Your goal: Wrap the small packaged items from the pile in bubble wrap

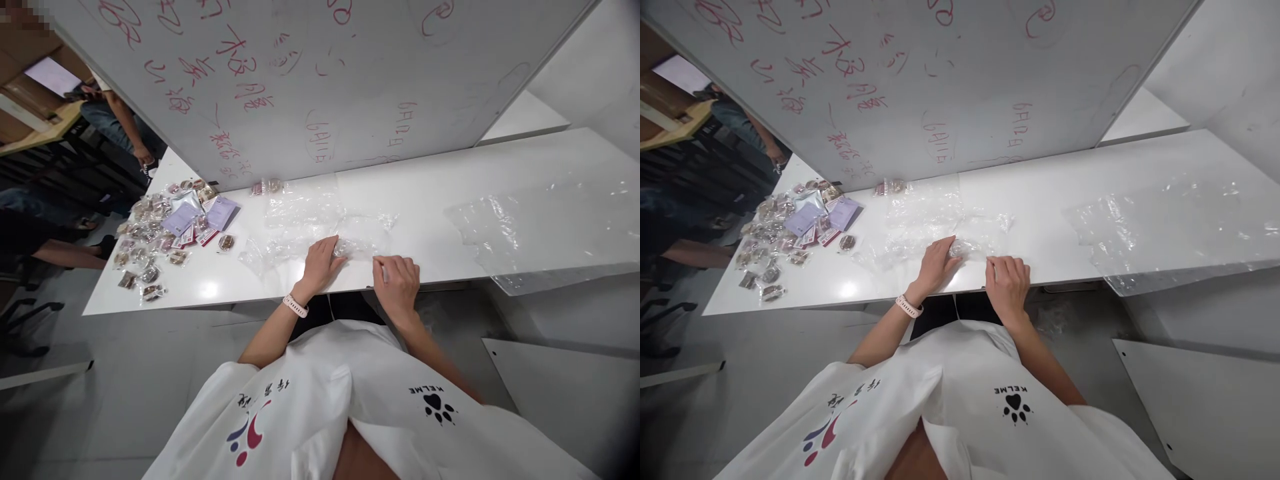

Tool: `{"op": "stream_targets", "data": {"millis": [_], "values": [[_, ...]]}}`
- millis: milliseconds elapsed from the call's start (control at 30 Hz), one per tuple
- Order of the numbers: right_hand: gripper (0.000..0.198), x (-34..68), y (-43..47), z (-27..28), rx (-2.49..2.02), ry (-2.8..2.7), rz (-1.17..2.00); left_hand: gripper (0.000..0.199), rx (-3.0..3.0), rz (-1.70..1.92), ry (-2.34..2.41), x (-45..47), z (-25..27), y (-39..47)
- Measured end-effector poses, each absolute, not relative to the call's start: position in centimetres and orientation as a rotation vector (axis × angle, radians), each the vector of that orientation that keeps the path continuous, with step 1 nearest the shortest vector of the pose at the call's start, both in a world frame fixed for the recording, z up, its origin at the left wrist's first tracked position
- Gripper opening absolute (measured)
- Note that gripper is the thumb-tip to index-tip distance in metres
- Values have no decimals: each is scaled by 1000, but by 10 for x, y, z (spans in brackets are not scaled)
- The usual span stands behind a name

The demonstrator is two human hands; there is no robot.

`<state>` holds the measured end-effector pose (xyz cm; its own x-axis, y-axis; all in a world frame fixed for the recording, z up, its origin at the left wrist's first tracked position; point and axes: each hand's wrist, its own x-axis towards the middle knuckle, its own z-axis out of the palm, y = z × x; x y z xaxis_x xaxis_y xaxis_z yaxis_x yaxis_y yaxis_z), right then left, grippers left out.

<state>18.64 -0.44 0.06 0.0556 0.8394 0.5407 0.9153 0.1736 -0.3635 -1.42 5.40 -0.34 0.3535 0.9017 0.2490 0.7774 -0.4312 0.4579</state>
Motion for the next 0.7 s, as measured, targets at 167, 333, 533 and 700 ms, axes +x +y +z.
{"op": "stream_targets", "data": {"millis": [167, 333, 533, 700], "values": [[24, 190, -29, -7, -1775, -1911, -111, 48, 2289, 766, 1525, -11, -4, 45], [42, 163, 7, -2, -1498, -1865, 303, 49, 2313, 845, 1511, -7, -13, 35], [39, 126, 32, 9, -1230, -2065, 345, 28, 2299, 808, 1515, -8, -19, 37], [38, 132, 28, 3, -1248, -2145, 332, 33, 2319, 929, 1524, -6, -17, 24]]}}
